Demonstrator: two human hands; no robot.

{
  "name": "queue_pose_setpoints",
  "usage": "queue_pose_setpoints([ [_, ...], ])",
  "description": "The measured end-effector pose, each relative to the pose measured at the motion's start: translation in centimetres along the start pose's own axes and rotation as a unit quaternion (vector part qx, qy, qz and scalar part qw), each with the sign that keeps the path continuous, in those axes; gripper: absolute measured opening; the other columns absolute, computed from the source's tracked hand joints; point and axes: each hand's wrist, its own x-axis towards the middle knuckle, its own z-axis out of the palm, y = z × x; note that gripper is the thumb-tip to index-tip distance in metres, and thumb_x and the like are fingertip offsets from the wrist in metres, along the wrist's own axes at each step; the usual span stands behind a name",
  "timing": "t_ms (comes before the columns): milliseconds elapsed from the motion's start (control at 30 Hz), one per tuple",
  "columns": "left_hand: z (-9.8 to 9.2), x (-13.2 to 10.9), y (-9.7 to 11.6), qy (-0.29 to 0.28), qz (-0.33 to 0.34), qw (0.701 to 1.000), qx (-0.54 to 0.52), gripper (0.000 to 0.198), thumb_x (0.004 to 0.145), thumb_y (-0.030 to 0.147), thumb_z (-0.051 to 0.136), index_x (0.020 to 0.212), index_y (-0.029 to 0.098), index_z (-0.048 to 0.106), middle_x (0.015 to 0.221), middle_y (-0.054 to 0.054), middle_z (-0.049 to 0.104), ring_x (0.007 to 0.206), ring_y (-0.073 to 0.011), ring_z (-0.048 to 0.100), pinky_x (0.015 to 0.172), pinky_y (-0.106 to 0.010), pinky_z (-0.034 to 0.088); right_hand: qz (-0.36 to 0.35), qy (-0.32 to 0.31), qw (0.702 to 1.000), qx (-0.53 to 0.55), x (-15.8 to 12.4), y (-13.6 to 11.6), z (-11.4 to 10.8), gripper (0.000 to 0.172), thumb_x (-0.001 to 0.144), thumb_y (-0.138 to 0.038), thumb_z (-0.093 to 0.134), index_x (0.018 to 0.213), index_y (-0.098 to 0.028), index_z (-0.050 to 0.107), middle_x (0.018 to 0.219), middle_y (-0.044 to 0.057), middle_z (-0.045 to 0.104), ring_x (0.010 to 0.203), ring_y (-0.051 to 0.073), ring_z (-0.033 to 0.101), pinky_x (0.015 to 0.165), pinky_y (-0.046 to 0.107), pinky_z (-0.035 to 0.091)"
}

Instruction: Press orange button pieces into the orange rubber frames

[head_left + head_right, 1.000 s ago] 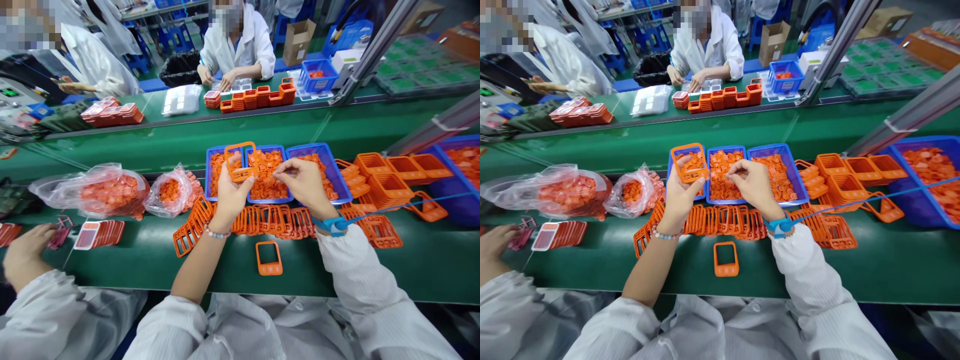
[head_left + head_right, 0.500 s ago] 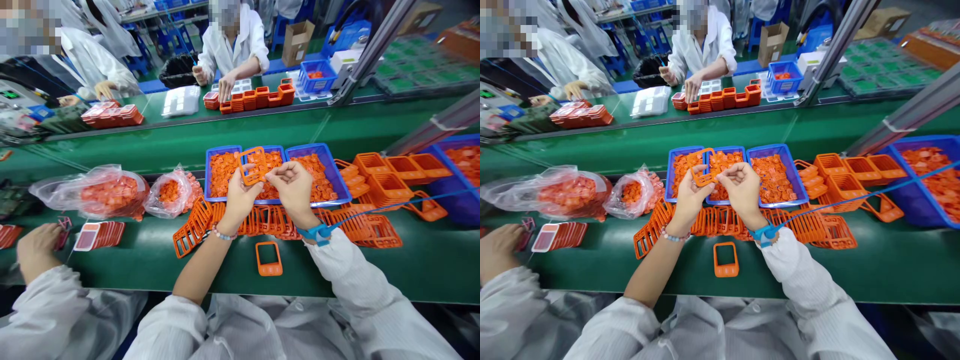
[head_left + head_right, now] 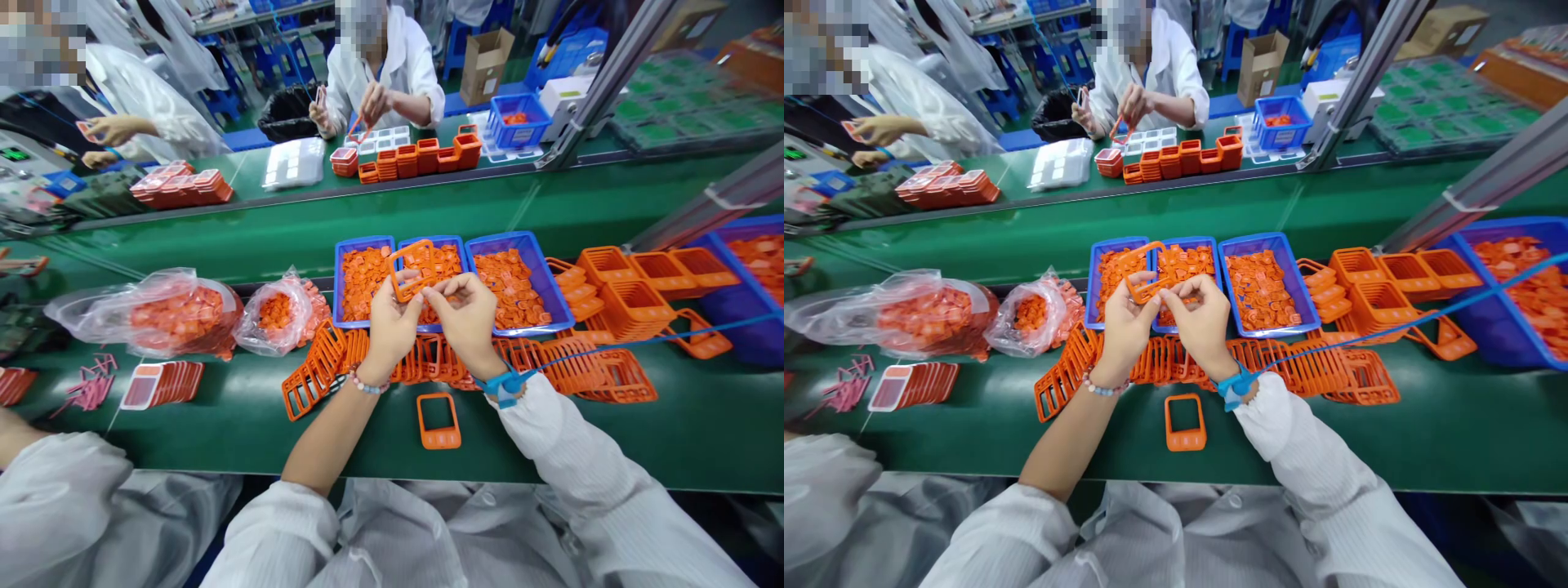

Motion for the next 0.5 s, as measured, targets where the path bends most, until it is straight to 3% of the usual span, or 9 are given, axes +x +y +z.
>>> queue_pose_setpoints([
  [267, -0.29, 0.03, 0.43, -0.027, 0.042, 0.999, 0.013, 0.036, 0.089, 0.033, 0.069, 0.119, 0.022, 0.051, 0.113, -0.006, 0.061, 0.088, -0.0125, 0.066, 0.08, -0.025, 0.058, 0.005, -0.039, 0.999, -0.005, 0.26, -0.42, -0.38, 0.028, 0.075, -0.026, 0.078, 0.069, -0.022, 0.05, 0.07, -0.001, 0.067, 0.061, 0.015, 0.065, 0.056, 0.028, 0.052],
  [500, -0.4, 0.13, 0.44, -0.004, 0.057, 0.996, 0.072, 0.03, 0.091, 0.037, 0.067, 0.112, 0.021, 0.052, 0.111, -0.006, 0.061, 0.08, -0.0123, 0.065, 0.067, -0.023, 0.057, 0.001, -0.051, 0.997, -0.061, 0.38, 0.09, -0.67, 0.031, 0.076, -0.031, 0.077, 0.068, -0.022, 0.049, 0.068, -0.002, 0.063, 0.055, 0.012, 0.054, 0.052, 0.027, 0.043],
])
